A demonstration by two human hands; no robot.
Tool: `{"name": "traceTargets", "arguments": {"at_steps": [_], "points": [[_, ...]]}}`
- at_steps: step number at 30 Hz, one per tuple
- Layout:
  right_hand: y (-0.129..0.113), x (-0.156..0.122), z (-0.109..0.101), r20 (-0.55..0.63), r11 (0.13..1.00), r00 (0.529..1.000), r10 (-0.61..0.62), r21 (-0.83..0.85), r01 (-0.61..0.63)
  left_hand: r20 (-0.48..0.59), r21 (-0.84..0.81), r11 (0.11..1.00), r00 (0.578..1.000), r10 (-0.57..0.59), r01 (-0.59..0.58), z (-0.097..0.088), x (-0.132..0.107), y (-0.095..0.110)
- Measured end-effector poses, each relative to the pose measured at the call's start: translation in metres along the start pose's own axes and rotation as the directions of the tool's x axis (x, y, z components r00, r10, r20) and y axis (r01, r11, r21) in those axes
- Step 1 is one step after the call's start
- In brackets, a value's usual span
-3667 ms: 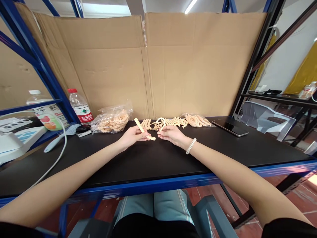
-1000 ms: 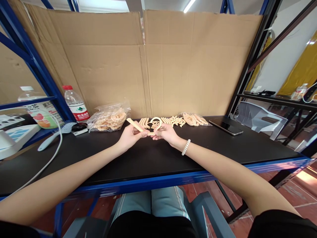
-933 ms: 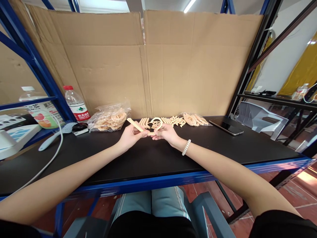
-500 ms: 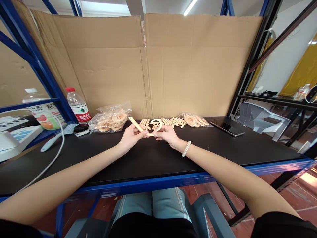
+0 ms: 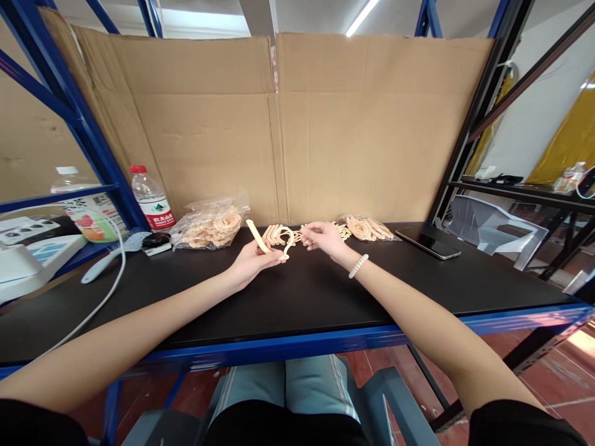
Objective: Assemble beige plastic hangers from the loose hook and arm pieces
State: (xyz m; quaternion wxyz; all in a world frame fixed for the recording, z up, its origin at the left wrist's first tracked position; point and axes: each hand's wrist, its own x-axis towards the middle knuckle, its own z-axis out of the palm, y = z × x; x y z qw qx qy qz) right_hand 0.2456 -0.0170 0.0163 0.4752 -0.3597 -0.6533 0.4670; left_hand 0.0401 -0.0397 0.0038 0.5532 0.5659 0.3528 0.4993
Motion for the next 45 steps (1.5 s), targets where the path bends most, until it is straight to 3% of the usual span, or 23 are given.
{"name": "traceTargets", "arguments": {"at_steps": [2, 5, 8, 10, 12, 14, 18, 22, 27, 33, 37, 41, 45], "points": [[0.002, 0.008, -0.020, -0.113, 0.994, 0.991, -0.069, -0.088, 0.060, -0.013, -0.030, 0.999, 1.000, -0.020, 0.019, 0.000, 0.000, 0.002], [0.008, 0.016, -0.041, -0.179, 0.888, 0.967, -0.182, -0.452, 0.084, -0.022, -0.061, 0.997, 0.999, -0.046, 0.045, -0.001, 0.001, 0.003], [0.017, 0.021, -0.044, 0.023, 0.560, 0.952, -0.306, -0.804, 0.200, -0.032, -0.096, 0.994, 0.998, -0.062, 0.058, -0.004, 0.004, 0.002], [0.024, 0.023, -0.037, 0.213, 0.320, 0.930, -0.299, -0.896, 0.308, -0.030, -0.118, 0.990, 0.997, -0.075, 0.071, -0.006, 0.006, 0.000], [0.030, 0.026, -0.029, 0.316, 0.166, 0.916, -0.246, -0.918, 0.361, -0.021, -0.134, 0.988, 0.996, -0.086, 0.082, -0.007, 0.007, 0.000], [0.033, 0.027, -0.024, 0.343, 0.115, 0.916, -0.208, -0.922, 0.371, -0.021, -0.146, 0.985, 0.995, -0.095, 0.091, -0.008, 0.008, 0.001], [0.032, 0.025, -0.022, 0.353, 0.105, 0.909, -0.221, -0.918, 0.382, -0.045, -0.172, 0.979, 0.992, -0.116, 0.106, -0.005, 0.005, 0.006], [0.024, 0.021, -0.023, 0.347, 0.159, 0.883, -0.315, -0.898, 0.410, -0.048, -0.192, 0.974, 0.990, -0.133, 0.122, -0.003, 0.003, 0.010], [0.001, 0.009, -0.020, 0.148, 0.479, 0.904, -0.401, -0.808, 0.344, -0.032, -0.213, 0.971, 0.992, -0.121, 0.111, -0.005, 0.004, 0.009], [-0.021, -0.005, -0.017, -0.084, 0.794, 0.949, -0.303, -0.574, 0.202, -0.046, -0.215, 0.968, 0.989, -0.141, 0.128, -0.006, 0.005, 0.008], [-0.021, -0.007, -0.012, -0.174, 0.976, 0.977, -0.126, -0.200, 0.090, -0.052, -0.209, 0.970, 0.989, -0.140, 0.126, -0.006, 0.004, 0.009], [-0.021, -0.011, -0.002, -0.162, 0.988, 0.986, 0.033, 0.151, -0.008, -0.020, -0.198, 0.973, 0.992, -0.128, 0.121, -0.007, 0.004, 0.009], [-0.019, -0.015, 0.004, -0.147, 0.937, 0.980, 0.137, 0.340, -0.080, 0.000, -0.171, 0.978, 0.992, -0.123, 0.121, -0.008, 0.004, 0.008]]}}
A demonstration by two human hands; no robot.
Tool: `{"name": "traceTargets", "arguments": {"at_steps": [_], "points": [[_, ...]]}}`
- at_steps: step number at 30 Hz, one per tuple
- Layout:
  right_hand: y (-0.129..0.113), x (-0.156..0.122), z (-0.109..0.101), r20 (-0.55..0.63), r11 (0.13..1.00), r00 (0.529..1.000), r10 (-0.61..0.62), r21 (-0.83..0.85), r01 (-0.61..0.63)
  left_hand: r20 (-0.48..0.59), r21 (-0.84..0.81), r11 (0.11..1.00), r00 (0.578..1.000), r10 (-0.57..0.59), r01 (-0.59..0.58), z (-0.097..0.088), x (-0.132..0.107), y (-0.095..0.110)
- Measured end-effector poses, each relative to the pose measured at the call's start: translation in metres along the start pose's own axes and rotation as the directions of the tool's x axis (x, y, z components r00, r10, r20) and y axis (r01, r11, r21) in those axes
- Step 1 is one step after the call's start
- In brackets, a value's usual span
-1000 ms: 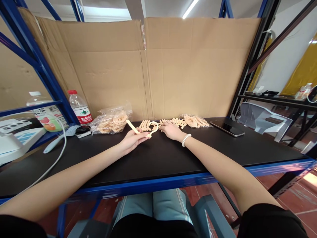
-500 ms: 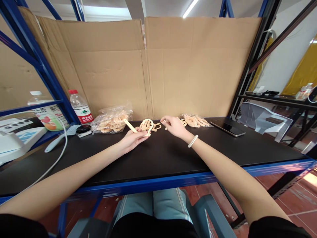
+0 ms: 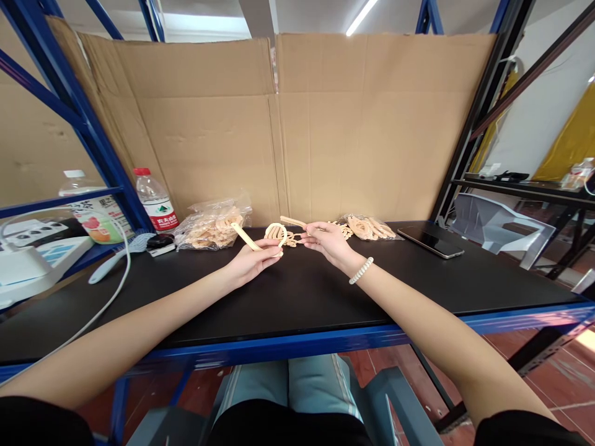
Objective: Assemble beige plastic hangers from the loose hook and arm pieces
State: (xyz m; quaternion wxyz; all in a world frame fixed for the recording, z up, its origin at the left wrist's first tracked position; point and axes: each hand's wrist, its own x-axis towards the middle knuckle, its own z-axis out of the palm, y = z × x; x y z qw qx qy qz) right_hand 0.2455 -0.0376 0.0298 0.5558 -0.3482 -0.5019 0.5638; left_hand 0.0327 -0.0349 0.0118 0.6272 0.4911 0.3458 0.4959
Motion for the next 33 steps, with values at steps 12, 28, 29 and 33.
{"name": "traceTargets", "arguments": {"at_steps": [12, 28, 29, 33], "points": [[0.013, 0.004, 0.005, 0.107, 0.955, 0.955, 0.276, 0.082, -0.286, 0.079, -0.002, 1.000, 0.997, 0.003, -0.003, 0.000, -0.001, -0.003], [0.019, -0.006, 0.012, 0.380, 0.994, 0.920, 0.094, -0.090, -0.064, 0.265, 0.039, 0.996, 0.961, -0.083, 0.075, -0.006, 0.000, 0.001], [0.019, -0.006, 0.013, 0.380, 0.994, 0.920, 0.091, -0.090, -0.061, 0.271, 0.044, 0.996, 0.959, -0.085, 0.076, -0.007, 0.001, 0.001], [0.019, -0.006, 0.013, 0.394, 0.995, 0.916, 0.072, -0.085, -0.041, 0.288, 0.049, 0.996, 0.953, -0.090, 0.080, -0.008, 0.001, 0.000]]}}
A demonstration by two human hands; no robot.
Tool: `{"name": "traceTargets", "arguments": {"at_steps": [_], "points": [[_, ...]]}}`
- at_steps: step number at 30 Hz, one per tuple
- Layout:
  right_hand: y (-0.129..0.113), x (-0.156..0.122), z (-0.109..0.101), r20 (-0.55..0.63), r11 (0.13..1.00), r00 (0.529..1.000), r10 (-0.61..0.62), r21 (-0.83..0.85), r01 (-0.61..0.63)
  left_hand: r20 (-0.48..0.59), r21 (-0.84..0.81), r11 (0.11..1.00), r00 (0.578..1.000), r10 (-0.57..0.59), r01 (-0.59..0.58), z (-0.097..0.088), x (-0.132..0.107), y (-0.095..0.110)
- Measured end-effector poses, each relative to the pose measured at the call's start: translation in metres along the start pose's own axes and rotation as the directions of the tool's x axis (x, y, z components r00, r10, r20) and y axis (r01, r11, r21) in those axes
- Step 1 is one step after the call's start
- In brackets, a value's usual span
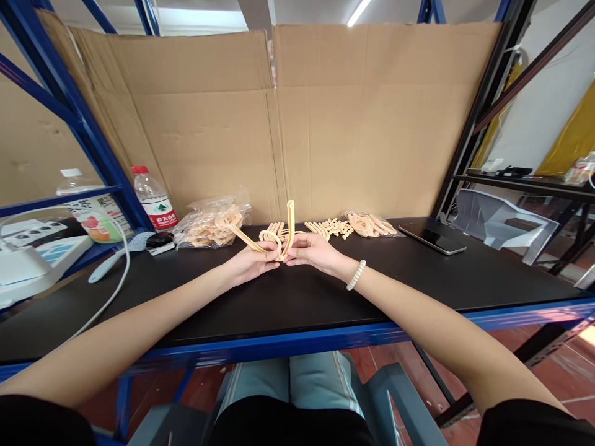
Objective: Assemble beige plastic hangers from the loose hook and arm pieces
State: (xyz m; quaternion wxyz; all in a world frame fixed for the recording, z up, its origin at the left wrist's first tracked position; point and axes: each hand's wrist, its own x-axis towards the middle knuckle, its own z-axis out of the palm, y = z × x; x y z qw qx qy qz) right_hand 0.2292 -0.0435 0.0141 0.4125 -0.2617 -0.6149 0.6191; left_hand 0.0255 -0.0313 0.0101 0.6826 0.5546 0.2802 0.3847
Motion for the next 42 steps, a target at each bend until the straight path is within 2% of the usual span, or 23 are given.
{"name": "traceTargets", "arguments": {"at_steps": [6, 11, 15, 25, 37, 42], "points": [[-0.003, -0.001, 0.000, 0.050, 1.000, 0.999, -0.008, -0.011, 0.008, 0.032, -0.031, 0.999, 0.999, 0.012, -0.011, -0.003, 0.000, 0.000], [-0.004, -0.002, 0.002, 0.041, 1.000, 0.999, -0.002, -0.008, 0.002, 0.037, -0.037, 0.999, 0.999, 0.025, -0.024, -0.005, 0.001, -0.002], [-0.003, -0.001, 0.004, 0.004, 1.000, 1.000, -0.012, -0.016, 0.012, -0.015, -0.041, 0.998, 0.998, 0.057, -0.057, -0.001, 0.000, -0.003], [0.005, 0.001, 0.008, -0.092, 0.988, 0.984, -0.155, -0.044, 0.151, -0.143, -0.018, 0.984, 0.974, 0.175, -0.179, 0.012, -0.004, -0.007], [0.012, 0.004, 0.014, -0.219, 0.983, 0.958, -0.185, -0.034, 0.182, -0.275, -0.053, 0.963, 0.931, 0.241, -0.265, 0.018, 0.000, -0.013], [0.014, 0.005, 0.021, -0.270, 0.980, 0.943, -0.197, -0.059, 0.188, -0.284, -0.063, 0.960, 0.927, 0.245, -0.272, 0.017, 0.001, -0.014]]}}
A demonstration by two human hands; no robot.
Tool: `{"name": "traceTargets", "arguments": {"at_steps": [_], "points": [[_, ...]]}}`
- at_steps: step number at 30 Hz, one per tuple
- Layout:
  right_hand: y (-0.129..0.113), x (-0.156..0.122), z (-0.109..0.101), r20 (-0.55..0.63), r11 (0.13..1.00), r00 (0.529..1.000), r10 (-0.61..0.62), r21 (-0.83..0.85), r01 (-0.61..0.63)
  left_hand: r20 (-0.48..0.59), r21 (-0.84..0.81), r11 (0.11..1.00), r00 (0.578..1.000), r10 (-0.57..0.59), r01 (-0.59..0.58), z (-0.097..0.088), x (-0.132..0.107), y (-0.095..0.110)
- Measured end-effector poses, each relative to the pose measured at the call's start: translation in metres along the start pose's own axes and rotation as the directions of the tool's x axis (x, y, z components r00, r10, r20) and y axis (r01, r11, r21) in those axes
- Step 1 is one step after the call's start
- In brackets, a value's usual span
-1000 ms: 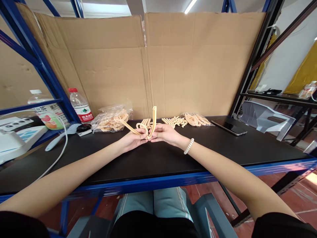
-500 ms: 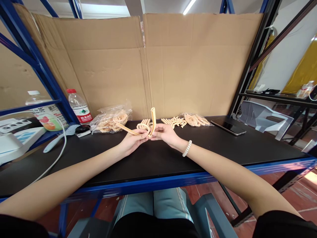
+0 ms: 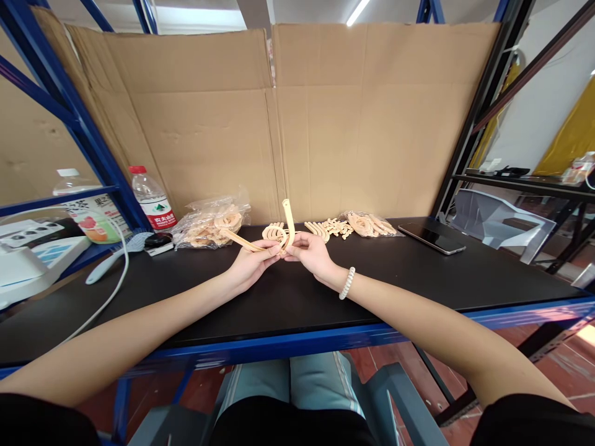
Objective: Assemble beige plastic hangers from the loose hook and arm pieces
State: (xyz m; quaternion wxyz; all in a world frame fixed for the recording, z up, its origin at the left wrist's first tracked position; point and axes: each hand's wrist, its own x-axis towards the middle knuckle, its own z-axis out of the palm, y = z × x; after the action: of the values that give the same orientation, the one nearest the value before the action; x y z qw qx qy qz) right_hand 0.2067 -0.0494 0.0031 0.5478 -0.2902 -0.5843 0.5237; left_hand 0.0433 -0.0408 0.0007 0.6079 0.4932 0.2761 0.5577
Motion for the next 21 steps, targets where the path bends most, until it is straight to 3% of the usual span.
{"name": "traceTargets", "arguments": {"at_steps": [12, 21], "points": [[0.005, 0.005, 0.011, -0.215, 0.992, 0.974, -0.076, -0.114, 0.053, -0.180, -0.126, 0.987, 0.976, -0.125, 0.103, 0.015, -0.001, 0.005], [0.005, 0.004, 0.018, -0.287, 0.994, 0.954, -0.084, -0.091, 0.060, -0.209, -0.213, 0.971, 0.966, -0.150, 0.105, 0.017, -0.001, 0.005]]}}
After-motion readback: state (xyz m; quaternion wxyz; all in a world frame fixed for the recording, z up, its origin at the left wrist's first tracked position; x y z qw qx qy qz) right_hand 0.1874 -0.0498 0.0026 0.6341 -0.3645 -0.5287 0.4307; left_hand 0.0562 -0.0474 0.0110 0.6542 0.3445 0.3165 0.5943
